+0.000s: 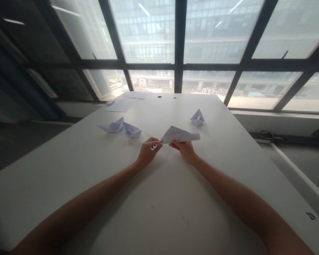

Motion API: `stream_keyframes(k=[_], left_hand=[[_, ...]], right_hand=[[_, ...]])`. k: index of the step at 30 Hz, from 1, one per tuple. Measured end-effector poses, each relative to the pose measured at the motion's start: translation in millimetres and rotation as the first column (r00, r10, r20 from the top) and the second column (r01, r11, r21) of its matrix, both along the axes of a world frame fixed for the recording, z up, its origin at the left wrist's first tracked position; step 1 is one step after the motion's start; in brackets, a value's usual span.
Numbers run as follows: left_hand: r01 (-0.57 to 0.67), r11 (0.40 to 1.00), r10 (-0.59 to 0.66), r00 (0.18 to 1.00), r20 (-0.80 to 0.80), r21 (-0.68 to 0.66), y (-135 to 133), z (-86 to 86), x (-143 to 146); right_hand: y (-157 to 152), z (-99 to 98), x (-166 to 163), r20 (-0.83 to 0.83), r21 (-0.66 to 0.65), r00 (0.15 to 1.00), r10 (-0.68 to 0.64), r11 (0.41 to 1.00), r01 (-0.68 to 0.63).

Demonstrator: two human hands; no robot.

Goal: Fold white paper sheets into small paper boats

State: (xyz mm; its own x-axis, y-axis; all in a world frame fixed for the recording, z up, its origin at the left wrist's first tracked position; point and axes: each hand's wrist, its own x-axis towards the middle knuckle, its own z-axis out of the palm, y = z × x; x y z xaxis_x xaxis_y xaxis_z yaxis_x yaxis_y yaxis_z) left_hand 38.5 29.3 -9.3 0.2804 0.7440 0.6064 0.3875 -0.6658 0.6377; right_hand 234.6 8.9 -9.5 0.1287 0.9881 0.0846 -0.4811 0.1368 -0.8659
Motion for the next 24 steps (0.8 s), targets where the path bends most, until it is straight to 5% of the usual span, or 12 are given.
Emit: stream_keyframes(k=[11,24], left_hand=[[0.022,0.998,-0.021,1.0,-0.02,0.063,-2.4,-1.8,1.9],[0.028,1.0,-0.028,0.999,-0.031,-0.01,-4.2,-0.8,4.9]], right_hand=[[0.3,0.4,0.4,-0.01,-0.016,1.0,0.007,1.0,-0.007],[1.4,-2.0,0.2,-0.005,-0.017,1.0,0.024,1.0,-0.024]])
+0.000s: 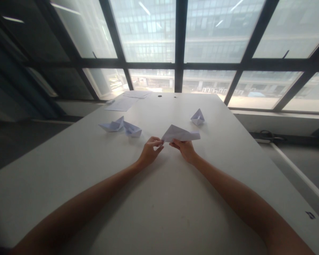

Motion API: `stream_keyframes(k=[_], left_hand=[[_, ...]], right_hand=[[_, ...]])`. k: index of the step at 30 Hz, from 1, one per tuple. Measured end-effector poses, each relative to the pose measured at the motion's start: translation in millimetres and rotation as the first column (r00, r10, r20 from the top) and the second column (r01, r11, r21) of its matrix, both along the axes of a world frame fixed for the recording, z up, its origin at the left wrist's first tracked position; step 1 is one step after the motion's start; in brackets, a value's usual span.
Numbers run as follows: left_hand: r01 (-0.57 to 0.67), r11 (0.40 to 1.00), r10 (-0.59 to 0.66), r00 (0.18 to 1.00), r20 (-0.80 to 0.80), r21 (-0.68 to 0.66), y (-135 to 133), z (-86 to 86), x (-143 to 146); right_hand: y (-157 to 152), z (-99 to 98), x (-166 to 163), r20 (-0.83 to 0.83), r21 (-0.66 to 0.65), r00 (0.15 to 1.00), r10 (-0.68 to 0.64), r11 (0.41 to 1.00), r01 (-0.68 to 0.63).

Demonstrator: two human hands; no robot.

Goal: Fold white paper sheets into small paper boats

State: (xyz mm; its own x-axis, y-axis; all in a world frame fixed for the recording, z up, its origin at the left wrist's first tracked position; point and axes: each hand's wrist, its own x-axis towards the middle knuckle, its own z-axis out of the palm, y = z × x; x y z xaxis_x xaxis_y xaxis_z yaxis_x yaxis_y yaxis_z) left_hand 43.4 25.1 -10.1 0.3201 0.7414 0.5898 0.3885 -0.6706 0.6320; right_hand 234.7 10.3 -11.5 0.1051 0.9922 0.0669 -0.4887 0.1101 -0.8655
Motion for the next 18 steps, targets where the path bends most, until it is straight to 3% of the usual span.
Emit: stream_keyframes(k=[9,13,18], left_hand=[[0.005,1.0,-0.004,0.999,0.054,-0.02,-1.3,4.3,-1.5],[0.015,0.984,0.024,0.977,0.21,-0.179,-0.7,6.8,-1.4],[0.204,0.905,-0.003,0.88,0.475,-0.373,4.0,4.6,-1.5]], right_hand=[[0.4,-0.4,1.6,-0.007,0.003,1.0,0.001,1.0,-0.001],[0.4,-1.2,1.9,-0.003,0.006,1.0,0.006,1.0,-0.006],[2.2,-1.8,1.3,-0.019,-0.012,1.0,-0.01,1.0,0.01]])
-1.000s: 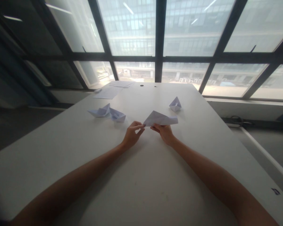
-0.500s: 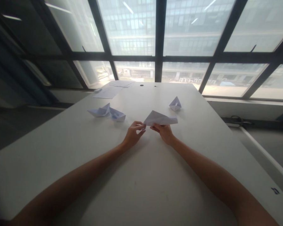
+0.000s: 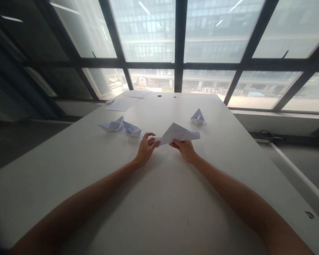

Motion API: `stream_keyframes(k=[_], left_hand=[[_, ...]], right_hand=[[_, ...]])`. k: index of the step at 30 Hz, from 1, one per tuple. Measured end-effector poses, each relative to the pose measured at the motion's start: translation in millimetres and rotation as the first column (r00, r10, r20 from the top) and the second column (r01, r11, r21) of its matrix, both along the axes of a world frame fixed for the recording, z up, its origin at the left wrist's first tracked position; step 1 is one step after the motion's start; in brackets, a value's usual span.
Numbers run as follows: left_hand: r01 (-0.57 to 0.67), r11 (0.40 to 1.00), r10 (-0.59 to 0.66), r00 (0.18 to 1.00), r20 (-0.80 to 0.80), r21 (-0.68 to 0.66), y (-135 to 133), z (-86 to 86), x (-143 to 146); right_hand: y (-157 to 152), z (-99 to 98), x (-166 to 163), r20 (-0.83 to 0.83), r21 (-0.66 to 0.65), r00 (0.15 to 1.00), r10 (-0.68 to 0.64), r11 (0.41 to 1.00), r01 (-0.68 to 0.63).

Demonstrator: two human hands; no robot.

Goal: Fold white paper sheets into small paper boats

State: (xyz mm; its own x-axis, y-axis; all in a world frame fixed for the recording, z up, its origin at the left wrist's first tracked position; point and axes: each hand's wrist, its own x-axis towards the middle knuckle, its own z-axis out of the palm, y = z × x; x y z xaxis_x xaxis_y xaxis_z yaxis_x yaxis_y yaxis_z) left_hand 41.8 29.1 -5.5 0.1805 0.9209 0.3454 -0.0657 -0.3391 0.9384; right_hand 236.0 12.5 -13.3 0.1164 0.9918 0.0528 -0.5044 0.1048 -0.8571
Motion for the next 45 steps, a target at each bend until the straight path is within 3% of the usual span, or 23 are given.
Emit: stream_keyframes(k=[6,15,25,33,42,45], left_hand=[[-0.061,0.998,0.061,0.998,0.008,-0.013,5,-0.6,-3],[-0.073,0.979,0.106,0.98,-0.169,0.191,-3,2.9,-1],[-0.005,0.999,0.017,0.953,-0.303,0.043,-7,8.0,0],[0.101,0.981,-0.129,0.977,-0.17,-0.164,-3,6.7,-1],[0.097,0.974,-0.131,0.978,-0.161,-0.204,-4,10.2,-4],[0.058,0.978,-0.092,0.983,-0.161,-0.201,1,10.3,-9]], right_hand=[[2,-1.4,1,-0.022,-0.011,1.0,0.01,1.0,-0.01],[1,-1.5,1,-0.019,-0.02,1.0,0.005,1.0,-0.006],[-1,-1.8,-1,0.041,0.007,0.999,0.016,1.0,-0.017],[0,-8.2,-1,0.116,0.019,0.993,0.028,0.999,-0.031],[-2,-4.6,0,0.167,0.009,0.981,0.096,0.995,-0.098],[-2,1.0,8,0.11,0.025,0.989,0.097,0.995,-0.1]])
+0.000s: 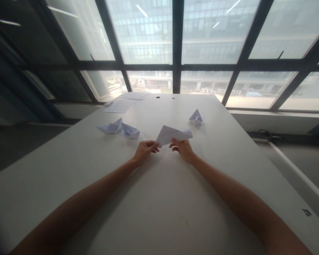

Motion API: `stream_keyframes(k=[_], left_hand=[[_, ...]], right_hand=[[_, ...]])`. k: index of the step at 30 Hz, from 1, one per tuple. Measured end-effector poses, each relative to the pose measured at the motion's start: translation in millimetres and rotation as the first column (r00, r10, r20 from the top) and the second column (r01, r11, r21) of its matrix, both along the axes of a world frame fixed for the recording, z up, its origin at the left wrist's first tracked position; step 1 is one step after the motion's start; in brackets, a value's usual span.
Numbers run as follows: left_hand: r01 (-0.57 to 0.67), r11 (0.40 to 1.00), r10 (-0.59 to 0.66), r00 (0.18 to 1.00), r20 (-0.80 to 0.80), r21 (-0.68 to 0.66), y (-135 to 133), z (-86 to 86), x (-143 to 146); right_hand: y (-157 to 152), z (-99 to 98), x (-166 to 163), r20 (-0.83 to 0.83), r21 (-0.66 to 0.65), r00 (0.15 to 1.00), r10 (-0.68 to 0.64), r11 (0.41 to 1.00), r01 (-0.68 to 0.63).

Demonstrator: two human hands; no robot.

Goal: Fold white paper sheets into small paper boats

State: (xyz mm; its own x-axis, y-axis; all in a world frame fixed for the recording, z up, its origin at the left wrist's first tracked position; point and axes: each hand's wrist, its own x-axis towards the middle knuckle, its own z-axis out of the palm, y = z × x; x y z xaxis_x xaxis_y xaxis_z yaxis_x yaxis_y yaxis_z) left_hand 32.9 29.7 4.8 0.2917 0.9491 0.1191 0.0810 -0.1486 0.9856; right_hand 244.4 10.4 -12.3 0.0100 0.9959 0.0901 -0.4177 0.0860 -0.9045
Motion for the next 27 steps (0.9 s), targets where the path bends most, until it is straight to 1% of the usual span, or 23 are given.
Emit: stream_keyframes(k=[2,4,8,10,14,17,21,25,27], left_hand=[[-0.031,1.0,0.031,1.0,-0.005,0.005,4,-0.4,-5],[-0.057,0.998,0.057,0.998,-0.003,0.006,9,-1.2,-10],[-0.061,0.998,0.061,0.998,-0.008,-0.008,14,-3.5,-15],[-0.054,0.998,0.054,0.998,-0.013,-0.011,15,-4.3,-15],[-0.05,0.999,0.049,0.999,-0.02,-0.017,15,-5.0,-15],[-0.05,0.999,0.05,0.998,-0.025,-0.021,15,-5.0,-16],[-0.056,0.998,0.055,0.998,-0.025,-0.022,15,-4.4,-16],[-0.071,0.997,0.071,0.997,-0.029,-0.021,15,-4.0,-16],[-0.077,0.997,0.076,0.997,-0.026,-0.023,15,-4.2,-16]], right_hand=[[2,2.7,9,-0.077,-0.017,0.997,-0.005,1.0,0.003],[7,4.0,18,-0.119,-0.054,0.993,-0.021,0.998,0.015],[15,4.8,33,-0.075,-0.141,0.994,-0.085,0.987,0.074],[17,6.1,40,-0.062,-0.171,0.997,-0.054,0.984,0.043],[19,11.0,54,-0.075,-0.206,0.994,0.084,0.974,-0.098],[20,13.8,59,-0.075,-0.236,0.99,0.121,0.962,-0.136],[21,13.6,60,-0.042,-0.218,0.99,0.133,0.966,-0.139],[21,10.3,62,0.04,-0.164,0.994,0.1,0.982,-0.092],[21,8.6,64,0.057,-0.132,0.993,0.1,0.987,-0.092]])
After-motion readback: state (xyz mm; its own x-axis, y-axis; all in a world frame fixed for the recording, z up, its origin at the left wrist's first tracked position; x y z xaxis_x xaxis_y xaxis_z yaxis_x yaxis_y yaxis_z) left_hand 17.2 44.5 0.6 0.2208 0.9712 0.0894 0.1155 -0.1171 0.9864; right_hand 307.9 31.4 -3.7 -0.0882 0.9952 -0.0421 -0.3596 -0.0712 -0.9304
